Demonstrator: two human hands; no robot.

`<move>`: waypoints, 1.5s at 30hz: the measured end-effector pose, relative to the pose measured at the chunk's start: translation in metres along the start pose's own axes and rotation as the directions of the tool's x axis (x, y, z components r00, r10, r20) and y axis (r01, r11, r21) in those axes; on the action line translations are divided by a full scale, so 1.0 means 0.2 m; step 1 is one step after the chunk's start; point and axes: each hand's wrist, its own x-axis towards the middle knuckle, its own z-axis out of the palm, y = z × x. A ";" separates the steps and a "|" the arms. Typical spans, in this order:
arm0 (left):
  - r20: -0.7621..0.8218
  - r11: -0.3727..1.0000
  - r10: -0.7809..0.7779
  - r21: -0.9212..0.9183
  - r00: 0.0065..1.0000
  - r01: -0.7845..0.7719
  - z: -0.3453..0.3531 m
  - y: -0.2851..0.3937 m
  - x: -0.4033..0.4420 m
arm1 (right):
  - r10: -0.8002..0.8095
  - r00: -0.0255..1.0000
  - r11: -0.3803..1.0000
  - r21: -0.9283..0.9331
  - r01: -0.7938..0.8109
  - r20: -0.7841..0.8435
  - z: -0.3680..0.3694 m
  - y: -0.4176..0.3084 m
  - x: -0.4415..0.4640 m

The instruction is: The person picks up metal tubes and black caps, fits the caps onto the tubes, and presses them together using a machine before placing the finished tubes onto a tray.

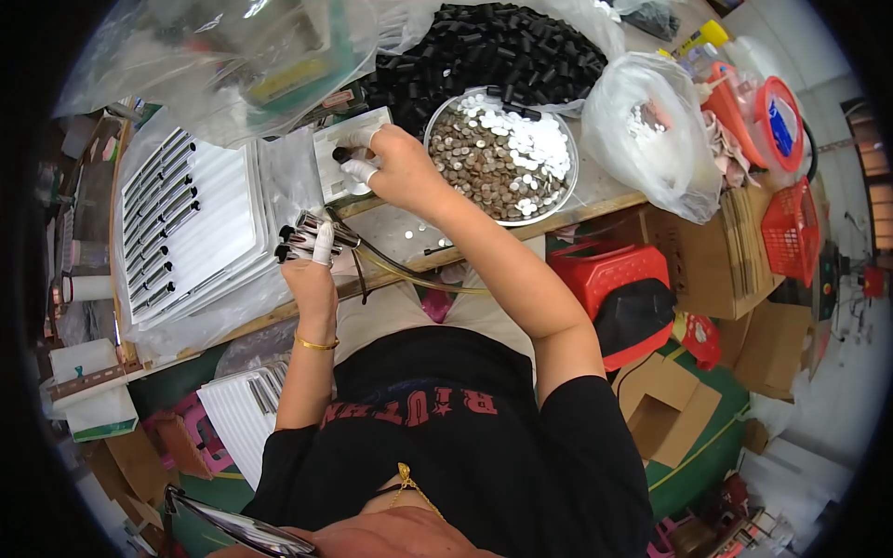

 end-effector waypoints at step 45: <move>0.164 0.999 0.035 -0.007 0.986 -0.035 0.05 -0.04 -0.02 | 0.350 0.918 0.846 -0.358 -0.396 -0.188 -0.37 0.11 -0.08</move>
